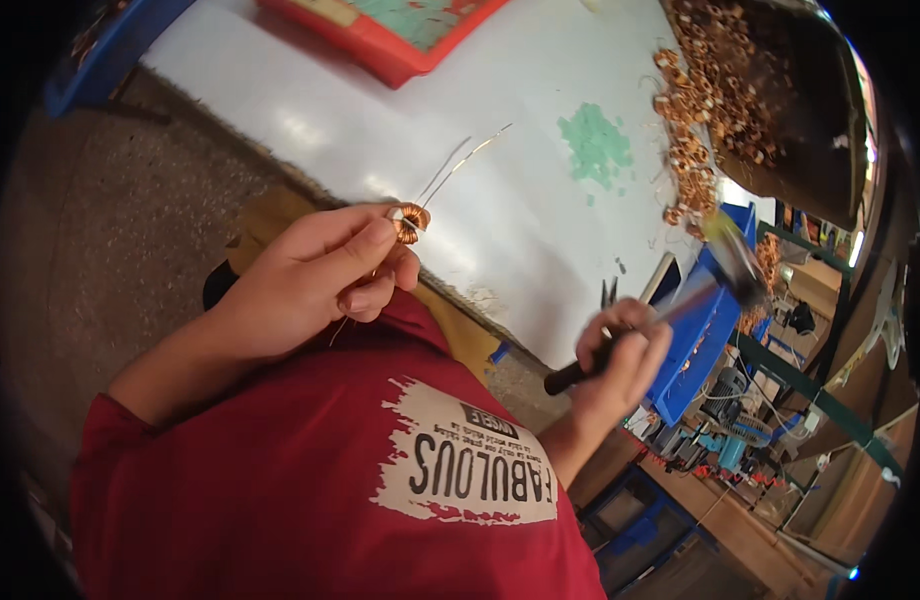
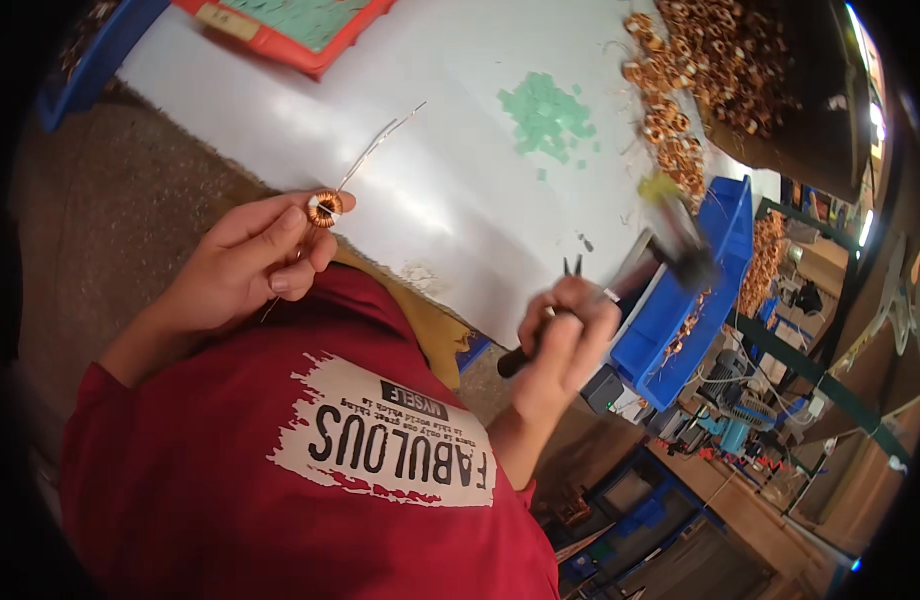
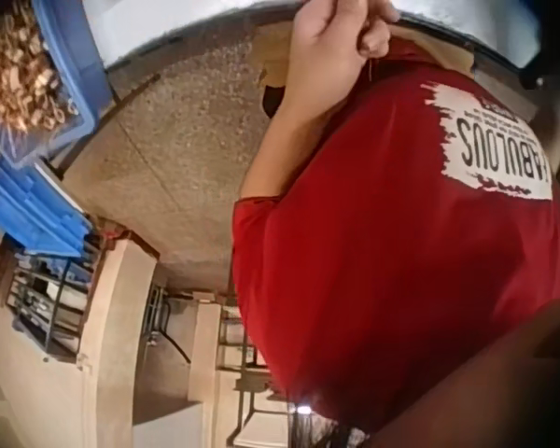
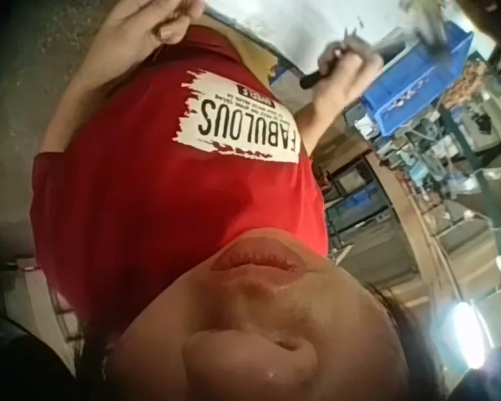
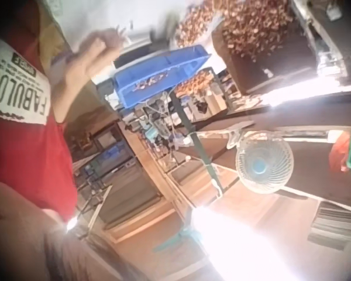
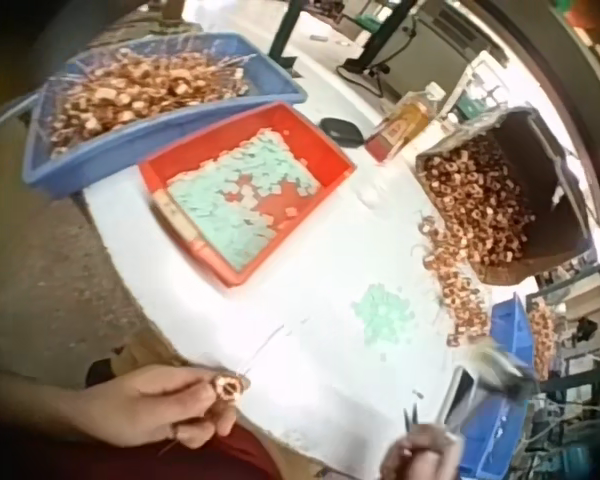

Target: The person is assembling small copper components by inserting wires and tapping them with a hammer on a workbench.

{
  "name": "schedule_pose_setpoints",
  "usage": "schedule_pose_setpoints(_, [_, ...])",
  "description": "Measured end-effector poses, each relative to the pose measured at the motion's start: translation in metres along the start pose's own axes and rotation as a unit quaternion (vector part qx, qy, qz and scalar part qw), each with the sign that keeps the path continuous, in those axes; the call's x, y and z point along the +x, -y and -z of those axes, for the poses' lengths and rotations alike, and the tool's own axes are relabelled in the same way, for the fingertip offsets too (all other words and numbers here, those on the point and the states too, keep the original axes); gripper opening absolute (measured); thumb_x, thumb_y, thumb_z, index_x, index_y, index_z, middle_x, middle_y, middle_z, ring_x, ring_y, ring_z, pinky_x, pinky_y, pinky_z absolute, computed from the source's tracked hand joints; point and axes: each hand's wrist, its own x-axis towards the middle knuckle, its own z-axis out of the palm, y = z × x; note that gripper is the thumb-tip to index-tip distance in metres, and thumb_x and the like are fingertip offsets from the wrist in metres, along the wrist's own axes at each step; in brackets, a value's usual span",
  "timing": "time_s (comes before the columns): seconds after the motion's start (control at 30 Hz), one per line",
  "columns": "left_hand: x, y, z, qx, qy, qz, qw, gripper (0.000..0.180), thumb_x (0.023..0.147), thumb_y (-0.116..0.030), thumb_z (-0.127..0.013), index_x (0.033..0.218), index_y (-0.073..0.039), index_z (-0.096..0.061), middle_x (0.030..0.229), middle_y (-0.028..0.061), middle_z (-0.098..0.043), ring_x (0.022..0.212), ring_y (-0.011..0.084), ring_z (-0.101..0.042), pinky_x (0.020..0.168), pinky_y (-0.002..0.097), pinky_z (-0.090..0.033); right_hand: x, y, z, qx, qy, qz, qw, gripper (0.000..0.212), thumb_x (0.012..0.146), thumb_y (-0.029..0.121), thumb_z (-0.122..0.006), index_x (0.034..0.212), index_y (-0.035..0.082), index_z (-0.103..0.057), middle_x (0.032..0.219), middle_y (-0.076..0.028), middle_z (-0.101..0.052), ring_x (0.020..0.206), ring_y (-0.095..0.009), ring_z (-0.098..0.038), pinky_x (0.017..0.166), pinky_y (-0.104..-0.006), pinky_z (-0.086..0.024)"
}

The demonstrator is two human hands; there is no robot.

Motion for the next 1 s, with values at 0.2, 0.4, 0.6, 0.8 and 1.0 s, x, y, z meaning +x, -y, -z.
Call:
schedule_pose_setpoints(0.2, [-0.011, 0.04, 0.043, -0.263, 0.078, 0.038, 0.961, 0.013, 0.098, -0.008, -0.042, 0.105, -0.001, -0.051, 0.092, 0.0083, -0.056, 0.054, 0.0049, -0.036, 0.05, 0.0176, -0.03, -0.027, 0.019, 0.0, -0.002, 0.164, -0.009, 0.986, 0.019, 0.096, 0.021, -0.041, 0.098, 0.004, -0.049, 0.064, -0.004, -0.045, 0.048, -0.009, -0.037, 0.04, -0.0208, -0.027])
schedule_pose_setpoints(0.4, [0.0, 0.049, 0.038, -0.263, 0.057, 0.032, 0.963, 0.017, 0.099, -0.009, -0.04, 0.107, -0.001, -0.052, 0.09, 0.0059, -0.055, 0.053, 0.0032, -0.035, 0.051, 0.0168, -0.029, -0.022, 0.02, -0.025, -0.326, 0.358, -0.006, 0.875, 0.011, 0.088, 0.009, -0.044, 0.089, 0.0, -0.051, 0.066, -0.009, -0.057, 0.049, -0.022, -0.049, 0.049, -0.0286, -0.04])
schedule_pose_setpoints(0.6, [0.01, 0.045, 0.024, -0.25, 0.04, 0.031, 0.967, 0.012, 0.098, -0.009, -0.042, 0.098, -0.003, -0.053, 0.091, 0.0069, -0.056, 0.052, 0.0035, -0.035, 0.049, 0.0172, -0.028, -0.017, 0.017, -0.034, -0.412, 0.333, 0.021, 0.848, 0.014, 0.09, 0.013, -0.042, 0.086, 0.002, -0.05, 0.064, -0.009, -0.054, 0.048, -0.022, -0.046, 0.05, -0.031, -0.039])
schedule_pose_setpoints(0.8, [0.014, 0.054, 0.028, -0.24, 0.05, 0.031, 0.969, 0.012, 0.098, -0.01, -0.044, 0.096, -0.003, -0.054, 0.088, 0.0068, -0.057, 0.052, 0.0036, -0.035, 0.049, 0.0167, -0.028, -0.014, 0.003, -0.023, -0.398, 0.296, 0.13, 0.859, 0.031, 0.096, 0.024, -0.035, 0.075, 0.004, -0.047, 0.054, -0.004, -0.045, 0.046, -0.015, -0.038, 0.045, -0.0281, -0.031])
schedule_pose_setpoints(1.0, [0.016, 0.055, 0.031, -0.223, 0.074, 0.035, 0.971, 0.013, 0.098, -0.011, -0.045, 0.096, -0.001, -0.054, 0.085, 0.0066, -0.057, 0.052, 0.0036, -0.035, 0.049, 0.0165, -0.028, -0.009, 0.006, -0.029, -0.526, 0.302, 0.169, 0.776, 0.031, 0.096, 0.023, -0.034, 0.073, 0.005, -0.046, 0.055, -0.003, -0.045, 0.045, -0.014, -0.037, 0.045, -0.0275, -0.031])
